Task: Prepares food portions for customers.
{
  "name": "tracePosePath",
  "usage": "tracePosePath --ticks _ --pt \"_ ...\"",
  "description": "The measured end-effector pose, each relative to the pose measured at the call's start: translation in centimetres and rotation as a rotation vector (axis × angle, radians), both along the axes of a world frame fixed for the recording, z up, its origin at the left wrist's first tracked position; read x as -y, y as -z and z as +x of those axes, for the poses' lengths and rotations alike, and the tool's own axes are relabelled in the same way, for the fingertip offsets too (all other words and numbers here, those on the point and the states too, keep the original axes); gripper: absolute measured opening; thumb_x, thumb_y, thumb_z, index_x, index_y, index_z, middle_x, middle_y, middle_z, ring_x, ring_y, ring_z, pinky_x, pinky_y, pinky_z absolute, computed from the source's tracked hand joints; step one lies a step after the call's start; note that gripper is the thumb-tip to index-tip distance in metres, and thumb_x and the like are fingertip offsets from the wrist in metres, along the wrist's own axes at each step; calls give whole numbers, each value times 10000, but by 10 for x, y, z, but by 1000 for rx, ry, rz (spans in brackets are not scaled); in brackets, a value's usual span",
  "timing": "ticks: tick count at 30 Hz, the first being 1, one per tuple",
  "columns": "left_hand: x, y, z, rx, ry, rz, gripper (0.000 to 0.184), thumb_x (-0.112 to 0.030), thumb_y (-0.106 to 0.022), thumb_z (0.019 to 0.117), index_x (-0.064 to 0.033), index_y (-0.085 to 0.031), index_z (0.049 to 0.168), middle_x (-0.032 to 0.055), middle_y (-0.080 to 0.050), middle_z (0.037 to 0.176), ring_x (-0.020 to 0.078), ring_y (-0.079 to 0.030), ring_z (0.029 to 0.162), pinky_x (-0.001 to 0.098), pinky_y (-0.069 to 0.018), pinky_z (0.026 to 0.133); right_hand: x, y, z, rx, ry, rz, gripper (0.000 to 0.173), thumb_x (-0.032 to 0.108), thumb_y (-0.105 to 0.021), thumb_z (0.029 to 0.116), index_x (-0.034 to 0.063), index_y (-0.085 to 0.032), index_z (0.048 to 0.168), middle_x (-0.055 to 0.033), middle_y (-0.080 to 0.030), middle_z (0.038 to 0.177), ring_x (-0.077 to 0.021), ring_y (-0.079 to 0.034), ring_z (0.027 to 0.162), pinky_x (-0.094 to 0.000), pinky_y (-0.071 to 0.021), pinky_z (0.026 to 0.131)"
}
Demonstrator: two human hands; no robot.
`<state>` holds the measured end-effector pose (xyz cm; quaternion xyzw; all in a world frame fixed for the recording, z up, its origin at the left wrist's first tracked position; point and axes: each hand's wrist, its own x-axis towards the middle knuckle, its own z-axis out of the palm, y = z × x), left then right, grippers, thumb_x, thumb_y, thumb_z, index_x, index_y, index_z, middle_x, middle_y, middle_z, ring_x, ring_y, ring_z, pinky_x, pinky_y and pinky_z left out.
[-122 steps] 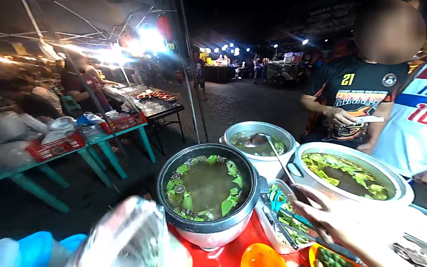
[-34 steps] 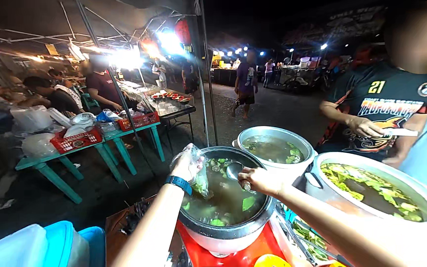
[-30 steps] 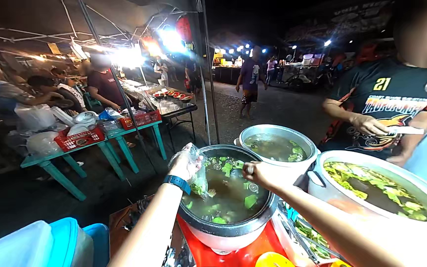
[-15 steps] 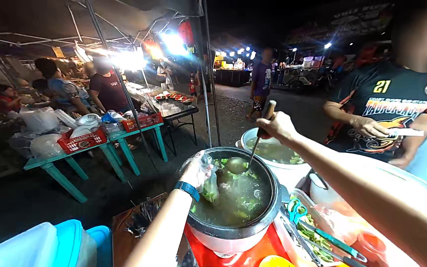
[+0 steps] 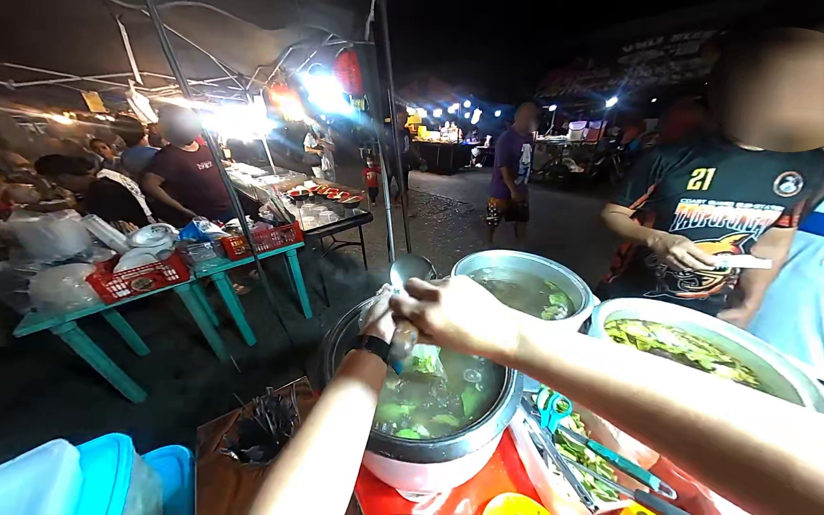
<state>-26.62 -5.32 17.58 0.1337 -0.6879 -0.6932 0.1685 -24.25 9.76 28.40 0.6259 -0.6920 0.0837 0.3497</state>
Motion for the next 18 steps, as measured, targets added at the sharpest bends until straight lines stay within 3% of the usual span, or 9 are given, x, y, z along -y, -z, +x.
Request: tracePosePath --ticks 2,4,8,11,13,15,18 --pt "2 1 -8 -23 72 203 322 -175 -366 1119 7 -537 1321 137 -621 1125 184 -603 964 346 -529 850 -18 9 -24 59 50 -22 218 149 -797 813 12 -725 966 -160 -657 788 -308 -664 580 -455 -541 475" --pt "0 -7 -15 74 61 453 381 -387 -385 1107 -70 -544 1247 94 -610 959 174 -595 766 324 -523 672 -36 31 -54 164 127 23 196 132 -794 822 15 -729 965 -171 -676 817 -334 -692 655 -494 -561 538" --pt "1 -19 -9 158 33 537 453 -490 -431 1075 -169 -504 1387 92 -619 937 168 -588 681 294 -499 599 -65 107 -89 417 264 244 183 153 -758 901 47 -750 1050 -168 -722 1103 -343 -728 918 -549 -603 756" --pt "10 -19 -7 165 42 508 465 -492 -426 1075 -192 -481 1426 104 -632 956 168 -593 677 290 -497 596 -74 147 -99 579 356 325 213 206 -634 988 43 -722 1092 -192 -699 1106 -360 -708 965 -547 -577 816" --pt "15 -19 -5 171 29 494 456 -482 -422 1080 -190 -482 1424 107 -625 960 168 -589 670 288 -496 590 -75 158 -100 694 445 199 238 215 -656 970 42 -736 1113 -186 -708 1076 -349 -704 985 -532 -568 874" --pt "20 -18 -3 168 17 491 449 -478 -420 1080 -190 -490 1418 98 -622 938 162 -584 652 280 -490 572 -73 160 -104 825 524 -19 182 174 -720 941 26 -745 1044 -176 -728 1001 -340 -708 965 -543 -558 900" --pt "26 -15 -1 164 2 521 429 -468 -460 1069 -196 -511 1397 101 -622 949 172 -592 661 289 -499 572 -72 149 -119 1011 733 -273 249 276 -675 991 44 -728 1062 -180 -730 899 -351 -721 845 -605 -565 794"
